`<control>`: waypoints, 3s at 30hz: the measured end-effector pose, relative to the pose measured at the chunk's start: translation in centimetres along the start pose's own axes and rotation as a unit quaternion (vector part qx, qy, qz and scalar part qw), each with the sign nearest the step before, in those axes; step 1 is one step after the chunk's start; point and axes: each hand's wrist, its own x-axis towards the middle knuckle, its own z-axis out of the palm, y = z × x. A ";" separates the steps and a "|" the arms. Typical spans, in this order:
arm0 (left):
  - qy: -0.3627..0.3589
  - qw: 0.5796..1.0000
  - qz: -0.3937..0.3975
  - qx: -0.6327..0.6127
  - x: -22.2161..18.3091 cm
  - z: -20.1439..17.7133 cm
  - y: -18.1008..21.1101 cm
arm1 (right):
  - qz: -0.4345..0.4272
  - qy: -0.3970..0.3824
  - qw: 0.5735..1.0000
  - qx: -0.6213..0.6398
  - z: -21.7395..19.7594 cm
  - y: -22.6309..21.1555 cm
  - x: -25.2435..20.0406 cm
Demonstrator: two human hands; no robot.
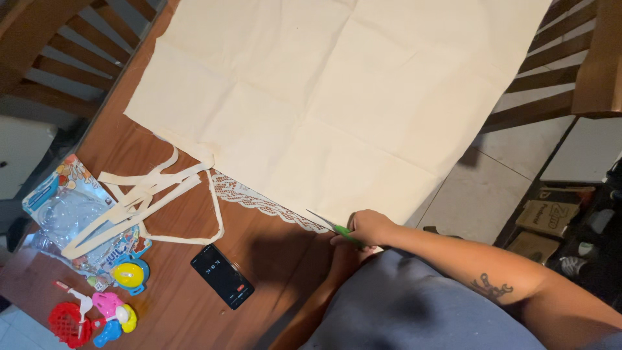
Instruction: The person spreads out a large piece of beige fabric on a wooden table and uses a pair of green scissors to cut along the edges, removing thin strips of material.
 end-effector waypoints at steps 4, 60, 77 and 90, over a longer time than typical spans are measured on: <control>-0.035 0.989 0.017 0.146 -0.4 -0.7 0.9 | -0.022 0.017 0.998 -0.051 0.4 0.2 1.6; 0.238 0.715 -0.426 -0.501 2.2 -10.4 -3.0 | -0.054 -0.005 0.998 0.040 -2.6 -5.6 0.3; 0.201 0.731 -0.470 -0.453 1.1 -7.7 -5.0 | -0.048 -0.030 0.996 0.063 -2.3 -6.4 3.2; 0.108 0.804 -0.473 -0.343 3.6 -13.7 0.4 | -0.026 -0.040 0.998 0.031 -3.6 -10.3 2.0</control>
